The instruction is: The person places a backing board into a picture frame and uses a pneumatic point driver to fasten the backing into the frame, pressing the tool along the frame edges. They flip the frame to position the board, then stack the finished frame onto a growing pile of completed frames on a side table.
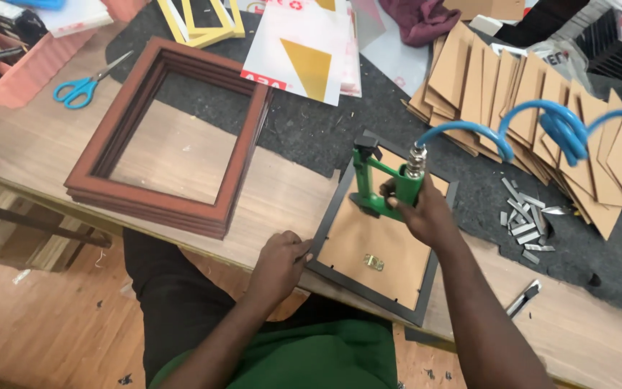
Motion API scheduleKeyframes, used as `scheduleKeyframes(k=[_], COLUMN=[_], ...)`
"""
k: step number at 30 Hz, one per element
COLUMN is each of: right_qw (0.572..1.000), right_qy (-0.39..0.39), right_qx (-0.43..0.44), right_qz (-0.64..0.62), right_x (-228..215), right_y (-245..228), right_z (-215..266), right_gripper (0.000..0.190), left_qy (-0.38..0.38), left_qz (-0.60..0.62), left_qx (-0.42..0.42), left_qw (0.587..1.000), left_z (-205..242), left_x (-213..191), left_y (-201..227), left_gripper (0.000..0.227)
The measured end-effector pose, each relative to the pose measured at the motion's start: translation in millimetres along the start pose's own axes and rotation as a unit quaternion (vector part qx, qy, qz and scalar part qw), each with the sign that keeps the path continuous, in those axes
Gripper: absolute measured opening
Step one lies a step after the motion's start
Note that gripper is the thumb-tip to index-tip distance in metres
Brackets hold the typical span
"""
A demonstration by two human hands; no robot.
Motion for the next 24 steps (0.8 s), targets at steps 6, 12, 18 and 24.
scheduleKeyframes(k=[6, 12, 18, 24], right_qw=[0.999, 0.998, 0.997, 0.977], right_qy=[-0.041, 0.016, 0.001, -0.097], right_qx=[-0.030, -0.036, -0.076, -0.054], right_qz=[0.009, 0.054, -0.011, -0.183], right_x=[-8, -42, -29, 13], right_y=[3, 9, 29, 34], right_z=[-24, -72, -103, -53], right_gripper=[0.047, 0.054, 0.064, 0.044], left_qy=[-0.015, -0.028, -0.072, -0.271], left_qz=[-0.003, -0.005, -0.005, 0.012], left_qx=[0.018, 0.014, 0.063, 0.188], left_qw=[1.000, 1.000, 0.995, 0.944], left_z=[-2, -4, 9, 33], left_x=[3, -5, 40, 150], left_y=[-2, 8, 2, 69], left_gripper=[0.028, 0.028, 0.021, 0.035])
Point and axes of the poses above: each hand's wrist, its own z-axis away from the middle knuckle, its own x-axis out of the palm, y = z × x, the point moved 8 cm from there along -z, towards the middle knuckle, and after that the axes turned 6 degrees about -z, right-handed, at the moved point
